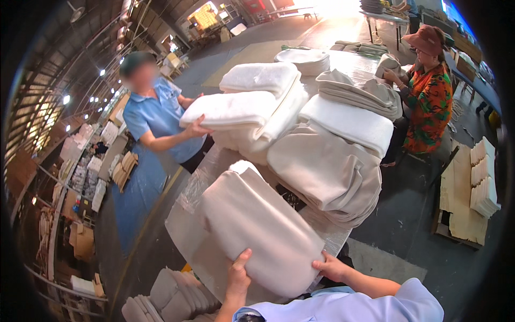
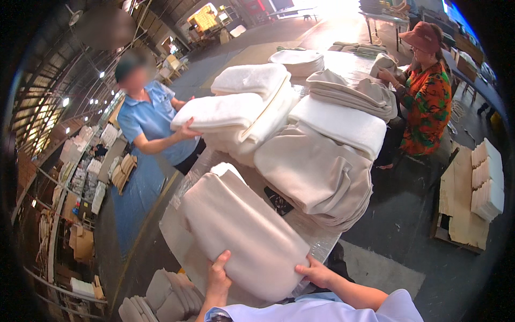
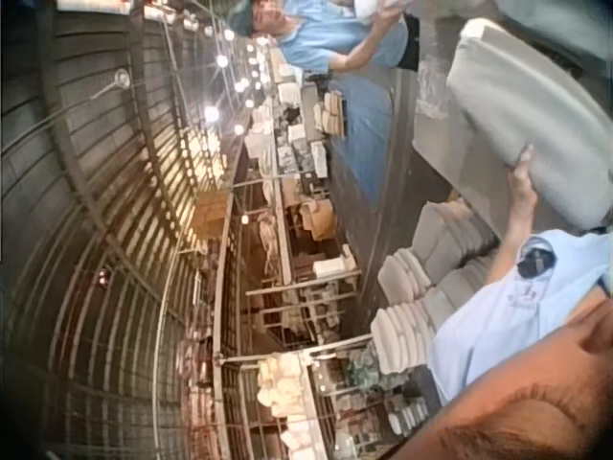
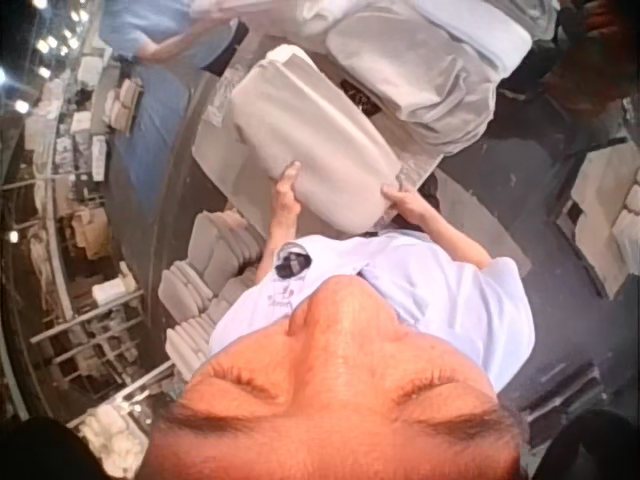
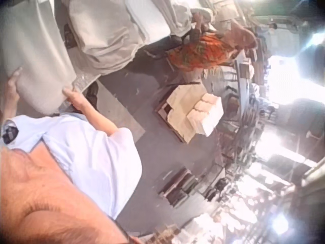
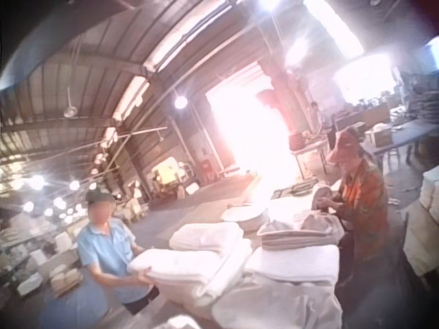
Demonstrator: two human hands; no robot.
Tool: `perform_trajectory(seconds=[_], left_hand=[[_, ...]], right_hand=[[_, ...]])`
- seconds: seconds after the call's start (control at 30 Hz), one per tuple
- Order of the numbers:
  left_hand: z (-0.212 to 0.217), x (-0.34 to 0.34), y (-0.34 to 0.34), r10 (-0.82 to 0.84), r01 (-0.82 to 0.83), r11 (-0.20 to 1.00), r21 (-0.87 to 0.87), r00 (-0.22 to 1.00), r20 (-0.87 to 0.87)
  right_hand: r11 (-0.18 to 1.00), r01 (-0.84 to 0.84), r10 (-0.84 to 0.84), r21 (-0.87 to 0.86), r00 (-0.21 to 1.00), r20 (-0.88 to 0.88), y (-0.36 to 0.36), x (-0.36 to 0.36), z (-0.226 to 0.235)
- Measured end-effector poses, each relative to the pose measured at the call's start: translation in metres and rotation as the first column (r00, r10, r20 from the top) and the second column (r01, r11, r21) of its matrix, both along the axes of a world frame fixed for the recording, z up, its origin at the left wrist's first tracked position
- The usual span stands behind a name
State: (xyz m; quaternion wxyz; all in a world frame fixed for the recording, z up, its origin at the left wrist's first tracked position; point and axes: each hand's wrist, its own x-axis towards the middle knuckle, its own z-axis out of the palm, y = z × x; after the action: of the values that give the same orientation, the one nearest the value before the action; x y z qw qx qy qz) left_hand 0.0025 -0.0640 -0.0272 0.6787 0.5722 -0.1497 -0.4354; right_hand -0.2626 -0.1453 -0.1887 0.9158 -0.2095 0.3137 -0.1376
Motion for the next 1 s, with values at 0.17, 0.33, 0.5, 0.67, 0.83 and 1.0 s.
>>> perform_trajectory(seconds=[0.17,0.33,0.5,0.67,0.83,1.0], left_hand=[[0.015,0.018,0.02,-0.093,0.077,0.992,0.096,0.981,0.173],[0.023,0.03,0.051,-0.316,0.244,0.934,0.263,0.906,0.281],[0.023,0.028,0.068,-0.427,0.328,0.885,0.33,0.856,0.293],[0.018,0.025,0.082,-0.464,0.332,0.857,0.393,0.829,0.311],[0.025,0.02,0.088,-0.558,0.305,0.786,0.538,0.724,0.405],[0.034,0.004,0.075,-0.77,0.387,0.61,0.691,0.495,0.403]], right_hand=[[0.665,0.084,-0.315,-0.742,0.932,-0.177,-0.032,0.009,0.005],[0.414,0.327,-0.551,-0.85,0.833,0.052,-0.062,0.048,0.081],[0.26,0.316,-0.601,-0.912,0.793,0.103,-0.058,0.053,0.096],[0.212,0.298,-0.591,-0.931,0.798,0.121,-0.051,0.05,0.089],[0.266,0.29,-0.579,-0.919,0.811,0.088,-0.043,0.04,0.073],[0.731,0.475,-0.559,-0.491,0.829,-0.03,-0.018,0.023,0.015]])
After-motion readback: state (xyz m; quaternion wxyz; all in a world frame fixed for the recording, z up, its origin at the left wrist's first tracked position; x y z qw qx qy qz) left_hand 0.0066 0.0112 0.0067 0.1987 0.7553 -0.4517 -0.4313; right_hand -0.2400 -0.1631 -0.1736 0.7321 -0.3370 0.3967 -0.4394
